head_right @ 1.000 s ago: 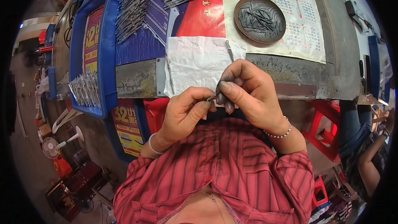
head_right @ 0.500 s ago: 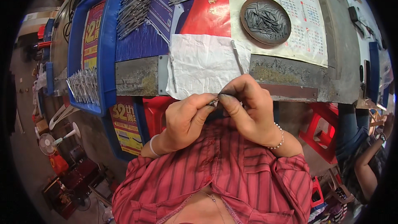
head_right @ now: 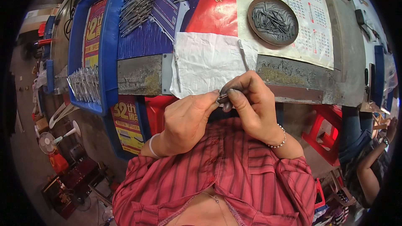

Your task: Manually assemble small metal components on a workbench.

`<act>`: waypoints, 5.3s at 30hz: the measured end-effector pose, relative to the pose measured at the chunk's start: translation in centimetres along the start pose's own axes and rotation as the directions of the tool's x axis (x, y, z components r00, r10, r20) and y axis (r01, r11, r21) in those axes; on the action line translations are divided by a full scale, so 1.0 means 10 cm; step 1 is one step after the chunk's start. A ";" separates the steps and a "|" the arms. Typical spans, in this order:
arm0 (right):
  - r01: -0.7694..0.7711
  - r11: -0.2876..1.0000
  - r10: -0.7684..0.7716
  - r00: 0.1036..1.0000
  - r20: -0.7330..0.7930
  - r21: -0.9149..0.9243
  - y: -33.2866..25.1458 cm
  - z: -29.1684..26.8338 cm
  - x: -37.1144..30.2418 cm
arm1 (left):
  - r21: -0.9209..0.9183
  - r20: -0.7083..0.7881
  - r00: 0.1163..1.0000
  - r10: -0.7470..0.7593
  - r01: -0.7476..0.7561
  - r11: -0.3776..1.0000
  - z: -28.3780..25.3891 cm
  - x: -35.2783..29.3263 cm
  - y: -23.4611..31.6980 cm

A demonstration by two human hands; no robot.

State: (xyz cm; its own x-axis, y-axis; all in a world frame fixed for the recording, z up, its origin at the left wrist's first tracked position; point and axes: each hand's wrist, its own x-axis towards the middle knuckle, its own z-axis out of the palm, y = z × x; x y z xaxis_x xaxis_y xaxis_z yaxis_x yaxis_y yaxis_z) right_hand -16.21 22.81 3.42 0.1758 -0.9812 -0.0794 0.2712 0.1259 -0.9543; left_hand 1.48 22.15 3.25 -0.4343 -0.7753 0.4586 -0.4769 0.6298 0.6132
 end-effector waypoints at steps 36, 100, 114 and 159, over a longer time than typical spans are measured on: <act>0.103 0.944 -0.229 0.889 -0.397 -0.315 0.09 -0.78 -0.17 | 0.114 -0.155 0.988 0.004 0.014 0.993 -0.47 2.00 -1.17; 0.173 0.648 -0.544 0.787 -0.292 -0.741 0.59 -0.85 -0.21 | 0.314 -0.307 0.917 -0.254 0.350 0.883 -2.20 0.75 -1.12; 0.169 0.626 -0.494 0.841 -0.220 -0.761 0.19 -0.80 -0.14 | 0.611 -0.389 0.695 -0.605 0.686 0.395 -2.74 -0.94 -1.79; 0.030 0.837 -0.120 0.984 -0.130 -0.547 -0.47 -1.07 0.88 | -0.701 0.276 0.802 -0.530 0.545 0.460 -0.08 -0.04 -0.11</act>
State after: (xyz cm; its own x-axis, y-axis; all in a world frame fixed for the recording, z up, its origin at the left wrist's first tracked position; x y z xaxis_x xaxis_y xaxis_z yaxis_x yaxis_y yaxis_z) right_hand -26.03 12.01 4.13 0.0178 -0.9998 -0.0009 -0.2853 -0.0042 -0.9584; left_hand 2.83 21.72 2.88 -0.3066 -0.9422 -0.1347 0.0794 -0.1663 0.9829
